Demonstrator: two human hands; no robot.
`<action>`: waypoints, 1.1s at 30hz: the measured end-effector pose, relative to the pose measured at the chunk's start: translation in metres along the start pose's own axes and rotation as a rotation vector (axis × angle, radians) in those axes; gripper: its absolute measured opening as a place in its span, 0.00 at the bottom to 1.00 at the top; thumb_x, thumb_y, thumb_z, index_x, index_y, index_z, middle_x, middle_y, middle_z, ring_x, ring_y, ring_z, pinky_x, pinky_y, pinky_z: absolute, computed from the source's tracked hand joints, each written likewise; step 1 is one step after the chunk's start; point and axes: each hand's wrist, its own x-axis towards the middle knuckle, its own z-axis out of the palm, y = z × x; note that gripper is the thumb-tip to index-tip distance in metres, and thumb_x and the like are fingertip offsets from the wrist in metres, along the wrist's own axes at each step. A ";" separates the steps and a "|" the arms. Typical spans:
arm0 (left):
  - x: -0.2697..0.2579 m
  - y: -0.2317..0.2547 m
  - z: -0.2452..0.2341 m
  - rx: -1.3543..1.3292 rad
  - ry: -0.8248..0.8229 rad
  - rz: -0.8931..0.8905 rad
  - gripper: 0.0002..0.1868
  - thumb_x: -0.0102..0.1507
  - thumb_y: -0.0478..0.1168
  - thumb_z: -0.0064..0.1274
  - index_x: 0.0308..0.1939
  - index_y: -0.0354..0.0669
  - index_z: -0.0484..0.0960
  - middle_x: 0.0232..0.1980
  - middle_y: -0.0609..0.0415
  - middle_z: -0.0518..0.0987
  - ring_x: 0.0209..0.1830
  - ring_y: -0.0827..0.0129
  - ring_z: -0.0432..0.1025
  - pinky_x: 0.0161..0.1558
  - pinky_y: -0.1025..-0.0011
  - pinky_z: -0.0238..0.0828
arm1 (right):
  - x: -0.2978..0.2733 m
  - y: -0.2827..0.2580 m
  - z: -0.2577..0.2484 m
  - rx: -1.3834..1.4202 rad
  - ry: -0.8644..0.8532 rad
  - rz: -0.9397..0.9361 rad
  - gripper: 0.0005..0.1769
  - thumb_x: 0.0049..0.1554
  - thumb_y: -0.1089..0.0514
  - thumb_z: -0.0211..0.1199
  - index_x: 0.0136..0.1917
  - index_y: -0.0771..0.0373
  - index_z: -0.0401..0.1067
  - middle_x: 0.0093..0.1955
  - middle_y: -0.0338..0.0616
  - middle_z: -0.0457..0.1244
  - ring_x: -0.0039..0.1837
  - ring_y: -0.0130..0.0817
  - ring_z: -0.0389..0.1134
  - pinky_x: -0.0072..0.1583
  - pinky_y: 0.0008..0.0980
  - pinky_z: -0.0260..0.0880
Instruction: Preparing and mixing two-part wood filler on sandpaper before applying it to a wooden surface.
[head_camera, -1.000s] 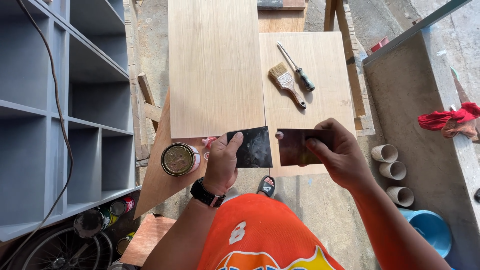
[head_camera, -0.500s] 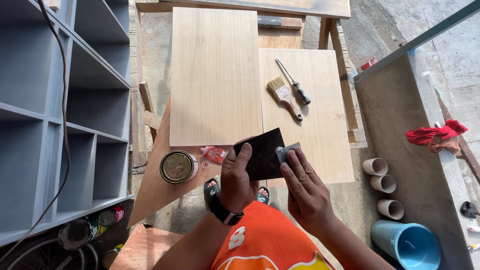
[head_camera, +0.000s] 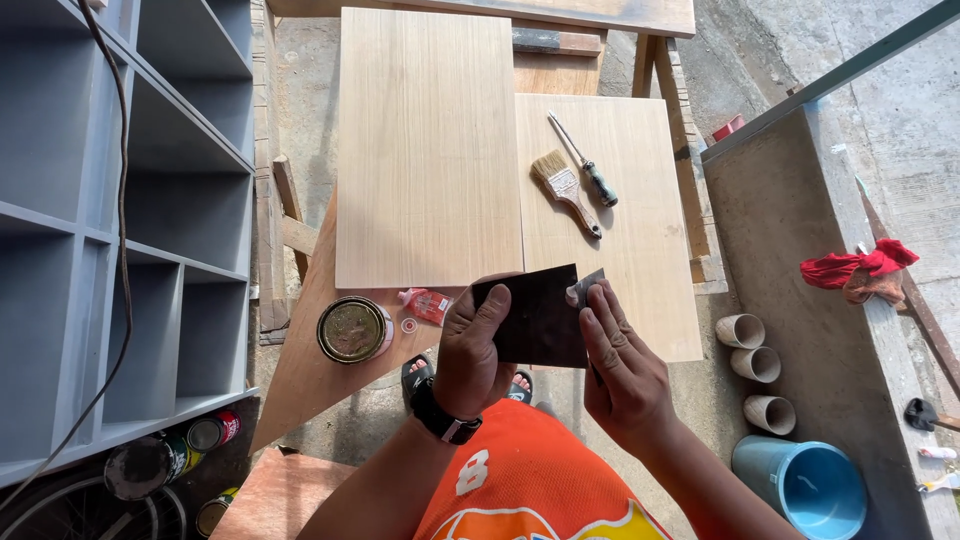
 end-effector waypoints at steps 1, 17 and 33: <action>0.002 -0.006 -0.005 0.000 0.001 -0.002 0.10 0.75 0.39 0.53 0.52 0.37 0.86 0.51 0.45 0.88 0.53 0.53 0.84 0.52 0.56 0.87 | 0.003 0.011 0.004 0.000 -0.001 0.002 0.29 0.71 0.74 0.45 0.84 0.69 0.57 0.85 0.70 0.55 0.86 0.69 0.59 0.82 0.55 0.70; 0.000 0.040 -0.024 0.451 0.116 -0.241 0.07 0.66 0.29 0.61 0.47 0.29 0.88 0.34 0.36 0.86 0.34 0.54 0.85 0.39 0.48 0.88 | 0.045 0.051 -0.045 0.595 -0.193 0.923 0.11 0.60 0.71 0.68 0.57 0.72 0.79 0.39 0.62 0.72 0.42 0.44 0.75 0.46 0.54 0.82; -0.015 0.043 -0.015 0.795 0.131 -0.270 0.10 0.72 0.37 0.57 0.54 0.36 0.85 0.40 0.38 0.84 0.43 0.56 0.81 0.54 0.54 0.84 | 0.009 0.058 -0.002 0.485 -0.481 0.924 0.06 0.61 0.61 0.70 0.52 0.61 0.79 0.35 0.49 0.71 0.40 0.37 0.70 0.41 0.38 0.73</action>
